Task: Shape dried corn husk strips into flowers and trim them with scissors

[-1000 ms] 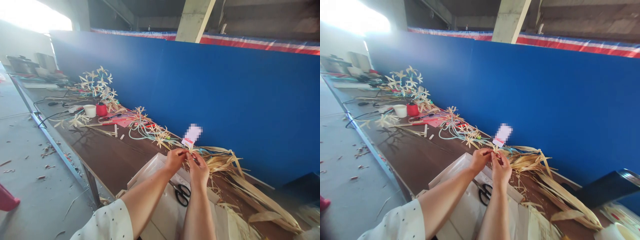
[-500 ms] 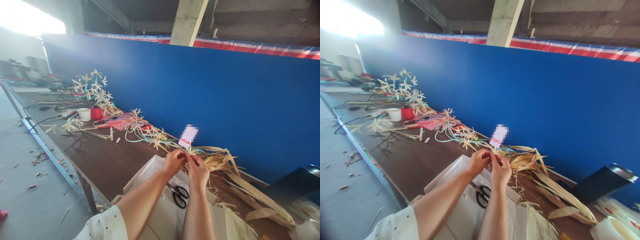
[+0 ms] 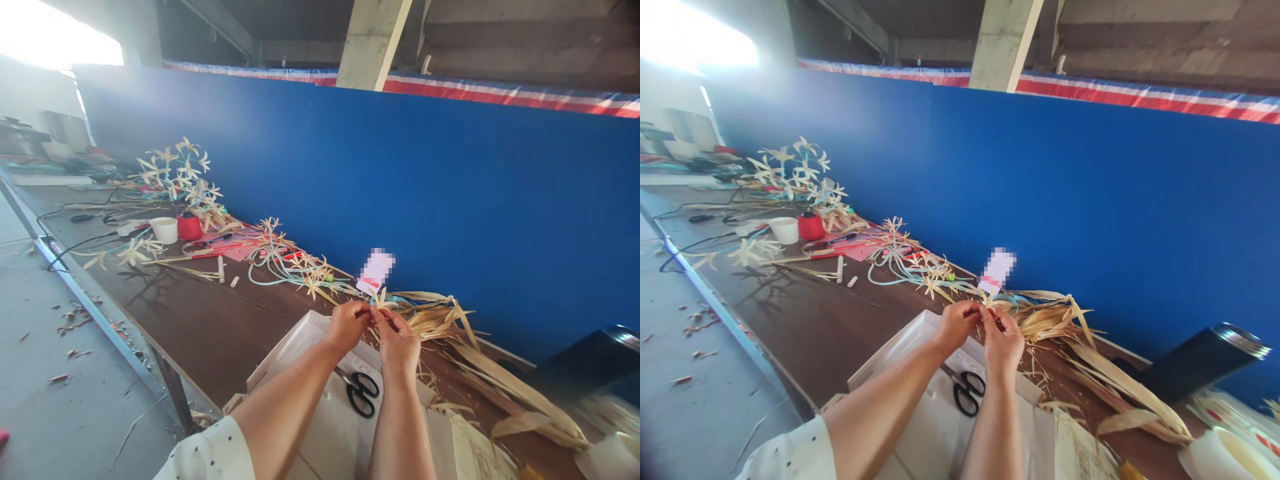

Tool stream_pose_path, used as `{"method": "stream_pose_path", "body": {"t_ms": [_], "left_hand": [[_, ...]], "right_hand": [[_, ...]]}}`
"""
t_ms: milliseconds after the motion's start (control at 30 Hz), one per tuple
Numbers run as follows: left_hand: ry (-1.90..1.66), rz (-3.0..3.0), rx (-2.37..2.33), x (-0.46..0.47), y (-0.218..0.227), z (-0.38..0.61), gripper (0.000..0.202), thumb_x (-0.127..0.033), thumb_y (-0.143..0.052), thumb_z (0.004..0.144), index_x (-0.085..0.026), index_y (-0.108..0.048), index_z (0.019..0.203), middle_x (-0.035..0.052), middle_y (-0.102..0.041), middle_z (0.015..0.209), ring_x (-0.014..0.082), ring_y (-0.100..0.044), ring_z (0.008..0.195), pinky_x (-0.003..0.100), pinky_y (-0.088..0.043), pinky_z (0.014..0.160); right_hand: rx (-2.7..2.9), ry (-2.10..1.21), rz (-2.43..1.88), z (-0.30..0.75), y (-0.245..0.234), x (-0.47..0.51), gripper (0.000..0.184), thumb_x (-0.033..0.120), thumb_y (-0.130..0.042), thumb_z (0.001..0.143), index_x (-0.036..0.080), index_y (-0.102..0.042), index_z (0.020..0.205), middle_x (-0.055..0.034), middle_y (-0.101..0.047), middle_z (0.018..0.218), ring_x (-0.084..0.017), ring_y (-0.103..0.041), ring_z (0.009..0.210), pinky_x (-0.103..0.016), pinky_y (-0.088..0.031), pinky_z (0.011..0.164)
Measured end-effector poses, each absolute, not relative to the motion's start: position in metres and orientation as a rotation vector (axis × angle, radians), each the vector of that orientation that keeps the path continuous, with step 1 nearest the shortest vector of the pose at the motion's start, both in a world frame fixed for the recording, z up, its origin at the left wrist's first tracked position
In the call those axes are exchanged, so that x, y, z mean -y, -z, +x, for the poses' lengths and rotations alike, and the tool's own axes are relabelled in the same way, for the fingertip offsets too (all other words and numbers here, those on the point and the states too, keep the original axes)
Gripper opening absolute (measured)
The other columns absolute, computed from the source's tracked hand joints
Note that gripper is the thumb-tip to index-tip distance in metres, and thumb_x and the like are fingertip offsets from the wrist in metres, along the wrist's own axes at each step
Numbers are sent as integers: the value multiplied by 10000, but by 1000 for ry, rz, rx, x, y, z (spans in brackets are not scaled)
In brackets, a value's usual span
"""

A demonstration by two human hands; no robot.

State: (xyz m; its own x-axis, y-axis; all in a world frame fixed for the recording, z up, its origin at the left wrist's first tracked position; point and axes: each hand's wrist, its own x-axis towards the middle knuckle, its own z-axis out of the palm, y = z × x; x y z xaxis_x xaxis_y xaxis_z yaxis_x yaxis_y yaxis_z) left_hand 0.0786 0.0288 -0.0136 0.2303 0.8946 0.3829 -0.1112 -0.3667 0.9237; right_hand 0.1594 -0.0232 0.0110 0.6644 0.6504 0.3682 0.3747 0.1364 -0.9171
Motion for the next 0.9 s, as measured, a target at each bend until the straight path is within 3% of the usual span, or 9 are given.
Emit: {"method": "stream_pose_path", "body": {"t_ms": [300,633,700,833,900], "left_hand": [[-1270,1408,-715,-26,10,79,140,-240,-576,717,-145,-668,764,-11,-627,626,91,-566,560,182,-447,543],[-1319,1411,-659,-22,3,77,112,-205,-566,717,-149,-663,723,-12,-625,631,95,-574,581,176,-452,540],[-1346,1455,-695,-21,1,75,117,-205,-562,726,-153,-667,728,-6,-635,655,103,-581,614,183,-457,565],[-1406,1510,-791,-21,-2,70,112,-197,-578,726,-165,-672,779,8,-665,739,119,-596,696,202,-468,642],[-1433,1523,-814,-21,-4,68,113,-172,-577,725,-167,-668,791,10,-671,765,121,-598,716,207,-467,672]], "right_hand": [[942,-131,-1481,162,-13,26,337,480,-698,609,166,-696,731,-43,-653,756,-196,-595,713,-294,-444,679],[886,-173,-1440,159,-14,27,334,469,-708,599,165,-701,738,-33,-664,732,-191,-604,708,-294,-455,678],[893,-218,-1415,157,-15,27,358,462,-706,601,158,-710,789,-40,-674,777,-199,-607,750,-301,-458,712],[906,-385,-1257,153,-16,26,578,421,-710,613,167,-616,1123,-36,-675,874,-196,-609,800,-311,-472,734],[905,-429,-1233,152,-16,26,615,409,-717,606,165,-590,1155,-34,-672,862,-189,-609,792,-307,-474,722]]}}
